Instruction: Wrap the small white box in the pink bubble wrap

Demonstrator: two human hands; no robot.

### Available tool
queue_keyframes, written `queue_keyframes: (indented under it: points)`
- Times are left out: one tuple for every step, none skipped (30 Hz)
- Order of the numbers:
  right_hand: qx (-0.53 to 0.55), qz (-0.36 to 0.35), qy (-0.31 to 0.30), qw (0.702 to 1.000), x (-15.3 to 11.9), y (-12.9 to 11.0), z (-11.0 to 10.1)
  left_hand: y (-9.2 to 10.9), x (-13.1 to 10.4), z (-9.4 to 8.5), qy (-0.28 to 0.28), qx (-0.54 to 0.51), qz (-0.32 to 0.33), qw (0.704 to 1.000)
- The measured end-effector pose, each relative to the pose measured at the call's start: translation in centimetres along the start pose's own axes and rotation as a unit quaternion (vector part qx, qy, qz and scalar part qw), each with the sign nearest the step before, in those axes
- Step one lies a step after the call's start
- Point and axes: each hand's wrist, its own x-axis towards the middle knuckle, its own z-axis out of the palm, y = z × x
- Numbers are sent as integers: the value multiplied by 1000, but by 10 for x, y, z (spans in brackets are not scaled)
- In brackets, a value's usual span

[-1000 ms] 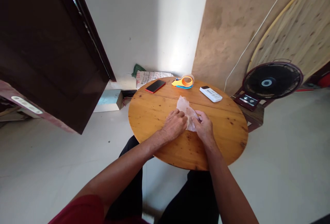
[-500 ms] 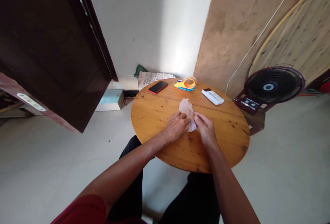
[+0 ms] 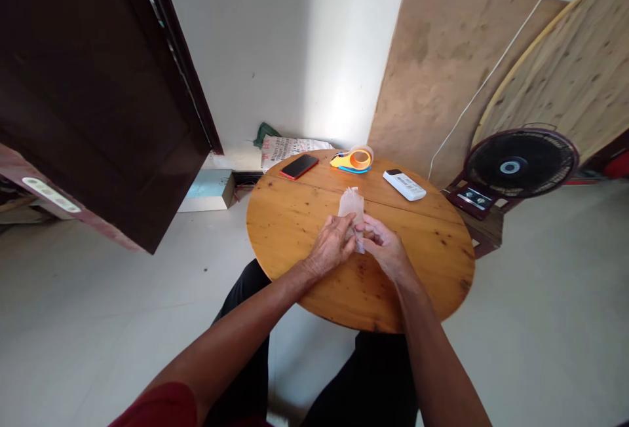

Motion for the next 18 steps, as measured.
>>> queue_keyframes:
  points:
    - [-19,-9,2,1000,0,0,1,-1,-1,1,5,-13,1,1000]
    - [-40,-18,6,999,0,0,1,-2,-2,1,6,-26,1,1000]
    - [-62,-28,13,998,0,0,2,-3,-3,1,6,-39,1,999]
    - [-83,-37,19,996,0,1,2,-3,-4,1,5,-55,-2,998]
    - [-103,-45,25,993,0,3,3,-3,-5,0,5,-73,-9,997]
    - [-121,-52,28,991,0,4,3,-3,-6,-1,8,-93,-20,995]
    - [-138,-59,30,988,1,6,3,-3,-7,-1,13,-115,-34,993]
    - [-155,-67,32,985,1,8,3,-2,-7,-2,19,-135,-50,989]
    - [-172,-76,35,982,1,9,4,-1,-8,-3,26,-152,-68,986]
    - [-190,-86,37,977,1,10,4,-1,-8,-3,33,-164,-85,982]
    - [-210,-94,40,972,1,11,5,0,-7,-3,41,-171,-101,979]
    - [-229,-102,42,967,1,11,5,1,-7,-3,49,-176,-116,976]
    - [-247,-109,46,962,0,10,6,2,-5,-3,56,-178,-130,974]
    - [-266,-113,49,956,0,9,6,2,-4,-3,61,-181,-142,971]
    - [-283,-114,53,951,0,8,6,2,-2,-2,65,-184,-152,969]
    - [-297,-113,56,947,-1,7,7,2,0,-1,64,-188,-160,967]
    - [-306,-110,57,944,-2,5,7,2,1,-1,63,-192,-167,965]
    - [-307,-106,56,944,-2,4,6,1,3,0,61,-196,-170,964]
